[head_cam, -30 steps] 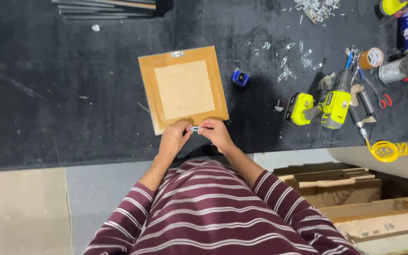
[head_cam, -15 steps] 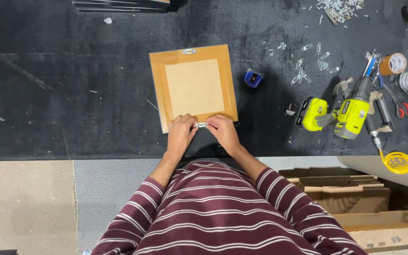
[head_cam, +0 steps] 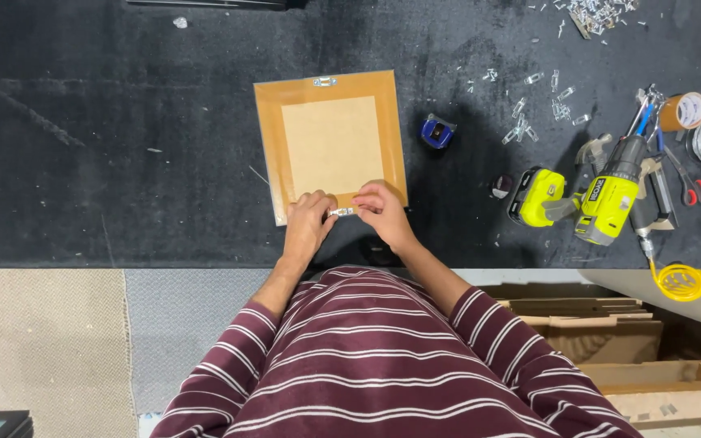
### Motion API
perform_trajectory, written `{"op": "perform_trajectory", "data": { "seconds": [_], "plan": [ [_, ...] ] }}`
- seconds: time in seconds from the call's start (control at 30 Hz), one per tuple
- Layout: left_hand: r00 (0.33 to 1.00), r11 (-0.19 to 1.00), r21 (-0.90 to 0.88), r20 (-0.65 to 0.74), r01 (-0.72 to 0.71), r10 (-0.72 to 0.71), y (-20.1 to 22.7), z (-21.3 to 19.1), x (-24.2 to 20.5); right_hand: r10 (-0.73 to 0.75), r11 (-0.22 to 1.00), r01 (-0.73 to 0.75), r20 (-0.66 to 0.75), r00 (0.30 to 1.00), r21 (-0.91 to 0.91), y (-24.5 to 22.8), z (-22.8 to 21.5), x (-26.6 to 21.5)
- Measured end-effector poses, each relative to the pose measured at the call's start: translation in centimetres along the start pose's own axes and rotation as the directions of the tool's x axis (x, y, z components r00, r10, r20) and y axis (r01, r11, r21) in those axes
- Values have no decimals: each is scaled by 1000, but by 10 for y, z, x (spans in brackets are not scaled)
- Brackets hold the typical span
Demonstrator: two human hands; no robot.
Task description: The person assembles picture frames by attaching metal hanging brackets to the back of wooden frames. They use a tape measure to mark positions, then use a cordless drill to screw the brackets into place. The process is repeated for multiple frames.
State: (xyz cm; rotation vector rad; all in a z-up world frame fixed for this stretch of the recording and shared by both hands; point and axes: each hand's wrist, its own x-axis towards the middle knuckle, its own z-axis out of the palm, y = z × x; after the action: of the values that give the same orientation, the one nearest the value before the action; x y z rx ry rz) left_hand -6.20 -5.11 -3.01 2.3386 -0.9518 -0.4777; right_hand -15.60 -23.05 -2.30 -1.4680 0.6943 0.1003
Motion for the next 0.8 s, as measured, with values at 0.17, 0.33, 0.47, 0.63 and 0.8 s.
{"op": "perform_trajectory", "data": {
  "seconds": [0.17,0.33,0.47,0.63,0.8],
  "plan": [
    [1000,1000,-26,-11,-5,5,5,-7,0,74,991,-70,-29,997,110,-2,-1,-5],
    [1000,999,-37,-20,-19,18,3,-4,0,92,986,-83,-56,994,141,-5,-3,-8],
    [999,999,-46,-42,-23,21,1,-1,-1,82,994,-76,-74,994,81,-3,-5,-9],
    [998,999,-51,-53,-18,16,0,2,-1,74,996,-69,-96,993,49,-4,-7,-13],
    [998,997,-81,-65,-16,10,-3,5,-2,66,997,-61,-93,994,57,-4,-10,-15]
  ]
}}
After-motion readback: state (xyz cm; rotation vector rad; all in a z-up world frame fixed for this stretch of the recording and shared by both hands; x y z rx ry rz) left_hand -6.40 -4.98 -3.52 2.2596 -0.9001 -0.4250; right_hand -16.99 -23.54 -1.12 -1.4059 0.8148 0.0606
